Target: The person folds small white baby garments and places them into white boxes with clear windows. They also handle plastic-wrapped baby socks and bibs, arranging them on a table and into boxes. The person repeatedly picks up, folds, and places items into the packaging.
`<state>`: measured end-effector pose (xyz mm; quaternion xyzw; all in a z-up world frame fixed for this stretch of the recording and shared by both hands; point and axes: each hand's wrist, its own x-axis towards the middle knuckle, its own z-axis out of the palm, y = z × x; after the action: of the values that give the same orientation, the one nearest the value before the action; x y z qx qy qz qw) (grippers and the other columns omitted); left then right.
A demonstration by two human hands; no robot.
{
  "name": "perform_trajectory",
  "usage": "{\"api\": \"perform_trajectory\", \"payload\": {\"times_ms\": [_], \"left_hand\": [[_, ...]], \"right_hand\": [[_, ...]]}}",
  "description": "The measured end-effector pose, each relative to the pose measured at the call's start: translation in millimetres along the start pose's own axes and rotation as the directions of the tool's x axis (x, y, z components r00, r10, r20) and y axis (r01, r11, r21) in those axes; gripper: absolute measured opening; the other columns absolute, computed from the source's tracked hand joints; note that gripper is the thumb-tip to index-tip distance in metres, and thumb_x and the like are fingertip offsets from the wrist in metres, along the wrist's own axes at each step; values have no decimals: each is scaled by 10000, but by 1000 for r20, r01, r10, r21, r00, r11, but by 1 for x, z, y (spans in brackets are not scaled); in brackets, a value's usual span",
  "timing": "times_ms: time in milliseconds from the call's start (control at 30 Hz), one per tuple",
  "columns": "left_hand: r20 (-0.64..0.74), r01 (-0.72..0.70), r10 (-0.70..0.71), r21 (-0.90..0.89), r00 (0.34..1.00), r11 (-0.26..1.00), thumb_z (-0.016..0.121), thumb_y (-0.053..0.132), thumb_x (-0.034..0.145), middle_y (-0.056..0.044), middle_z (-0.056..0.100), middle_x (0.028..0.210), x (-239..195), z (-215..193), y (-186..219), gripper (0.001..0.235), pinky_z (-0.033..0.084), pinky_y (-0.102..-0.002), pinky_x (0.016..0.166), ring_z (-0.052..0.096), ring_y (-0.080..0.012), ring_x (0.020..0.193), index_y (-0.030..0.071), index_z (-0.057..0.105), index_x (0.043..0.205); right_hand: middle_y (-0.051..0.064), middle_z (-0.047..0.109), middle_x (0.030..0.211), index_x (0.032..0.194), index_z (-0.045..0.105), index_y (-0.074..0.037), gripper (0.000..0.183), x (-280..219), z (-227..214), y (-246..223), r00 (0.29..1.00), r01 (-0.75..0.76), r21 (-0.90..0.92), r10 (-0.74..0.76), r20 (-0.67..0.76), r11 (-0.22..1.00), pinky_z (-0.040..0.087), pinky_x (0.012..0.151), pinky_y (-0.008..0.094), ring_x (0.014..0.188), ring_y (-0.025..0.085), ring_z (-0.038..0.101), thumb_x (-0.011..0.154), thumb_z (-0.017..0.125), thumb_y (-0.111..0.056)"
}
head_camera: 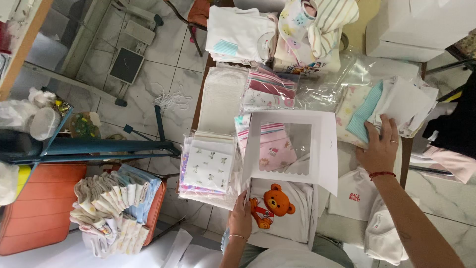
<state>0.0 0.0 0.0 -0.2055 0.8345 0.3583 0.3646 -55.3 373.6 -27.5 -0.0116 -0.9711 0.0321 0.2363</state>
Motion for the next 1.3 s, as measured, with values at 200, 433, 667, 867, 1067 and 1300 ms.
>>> {"api": "perform_trajectory", "payload": {"times_ms": [200,433,667,867,1067,1300], "left_hand": [[-38,-89,89,4,995,996,337,255,856,-9,509,1219,9,5,-6,366,400,-383,853,506,-232,1068,253,398,1216],[-27,-29,29,6,999,1000,341,270,841,0,543,1177,2,-2,3,378,433,-398,752,537,-270,1002,306,398,1213],[-43,-136,132,-99,990,986,359,200,844,-6,537,1188,16,5,-8,366,452,-350,773,543,-209,1018,242,419,1202],[45,35,-27,-197,999,980,403,280,824,-52,608,1079,18,-5,5,395,472,-335,766,577,-215,962,230,458,1211],[-98,-59,44,-155,994,986,434,244,828,-83,584,1109,33,10,-22,391,391,-342,849,527,-220,1012,123,477,1197],[-147,0,-10,-65,989,998,425,240,819,-144,620,920,27,10,-8,311,404,-375,713,555,-287,863,138,530,1093]], "right_hand": [[242,377,1293,1104,527,7,512,2,-2,1,1000,19,44,-19,-6,999,377,952,562,1169,467,387,621,666,-87],[213,395,1282,1083,535,-20,456,-2,1,0,999,1,-10,-1,-35,1000,386,872,530,1167,435,404,655,584,-171],[245,360,1256,1067,526,22,435,54,-30,-18,998,-58,304,56,16,951,262,947,536,1188,385,348,681,614,-159],[143,528,1157,955,612,-64,212,100,-2,-38,954,-244,484,118,275,841,208,978,545,1124,300,428,805,534,-192],[70,621,958,908,607,-88,142,63,-17,-58,968,-225,572,116,222,788,338,895,482,891,252,580,788,561,-149],[41,609,1003,909,634,-111,189,-48,-91,-58,870,-482,485,334,362,730,467,756,330,884,191,589,809,479,-150]]}}
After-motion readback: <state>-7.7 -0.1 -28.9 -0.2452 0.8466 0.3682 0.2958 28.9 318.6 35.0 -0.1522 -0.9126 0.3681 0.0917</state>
